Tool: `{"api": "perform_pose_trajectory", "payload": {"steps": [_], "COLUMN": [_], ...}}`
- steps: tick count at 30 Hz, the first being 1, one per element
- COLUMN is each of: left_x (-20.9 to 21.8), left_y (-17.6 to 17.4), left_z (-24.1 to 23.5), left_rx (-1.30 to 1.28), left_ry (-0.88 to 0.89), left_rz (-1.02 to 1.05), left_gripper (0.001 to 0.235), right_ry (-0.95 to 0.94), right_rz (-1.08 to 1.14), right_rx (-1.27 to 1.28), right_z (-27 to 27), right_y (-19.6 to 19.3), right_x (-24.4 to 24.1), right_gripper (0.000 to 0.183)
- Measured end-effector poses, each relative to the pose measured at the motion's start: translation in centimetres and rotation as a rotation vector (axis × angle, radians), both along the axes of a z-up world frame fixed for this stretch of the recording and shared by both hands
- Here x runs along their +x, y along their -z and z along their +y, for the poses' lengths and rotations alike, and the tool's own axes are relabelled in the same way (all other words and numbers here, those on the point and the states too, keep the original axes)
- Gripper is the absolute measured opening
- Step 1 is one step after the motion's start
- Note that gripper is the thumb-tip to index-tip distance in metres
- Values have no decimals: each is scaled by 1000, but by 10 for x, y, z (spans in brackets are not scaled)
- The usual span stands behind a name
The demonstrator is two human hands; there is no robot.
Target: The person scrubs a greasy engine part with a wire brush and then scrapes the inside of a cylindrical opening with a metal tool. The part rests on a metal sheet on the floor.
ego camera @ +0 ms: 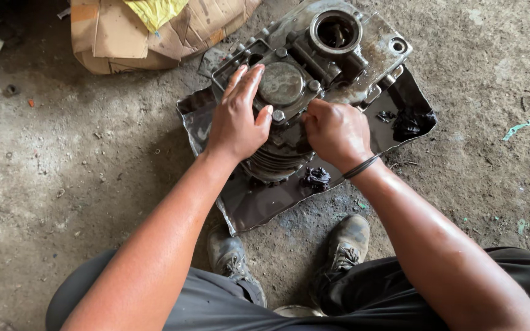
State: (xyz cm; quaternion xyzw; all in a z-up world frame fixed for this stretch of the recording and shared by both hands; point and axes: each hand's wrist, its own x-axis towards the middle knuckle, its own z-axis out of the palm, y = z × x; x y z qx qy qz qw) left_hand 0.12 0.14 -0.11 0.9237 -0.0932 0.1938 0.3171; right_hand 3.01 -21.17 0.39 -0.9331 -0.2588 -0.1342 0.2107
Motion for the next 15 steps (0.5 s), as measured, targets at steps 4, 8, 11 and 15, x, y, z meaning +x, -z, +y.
{"api": "perform_pose_trajectory", "payload": {"steps": [4, 8, 11, 15], "left_x": [-1, -2, -2, 0], "left_y": [0, 0, 1, 2], "left_z": [0, 1, 0, 1], "left_rx": [-4, -1, 1, -20], "left_ry": [-14, 7, 9, 0], "left_rz": [-4, -24, -30, -15], "left_gripper": [67, 66, 66, 65], "right_ry": [4, 108, -8, -41], "right_rz": [2, -25, 9, 121], "right_rx": [-10, -176, -140, -40], "right_z": [-6, -5, -1, -7], "right_y": [-8, -10, -6, -8], "right_x": [11, 11, 1, 7], "right_gripper": [17, 26, 23, 21]}}
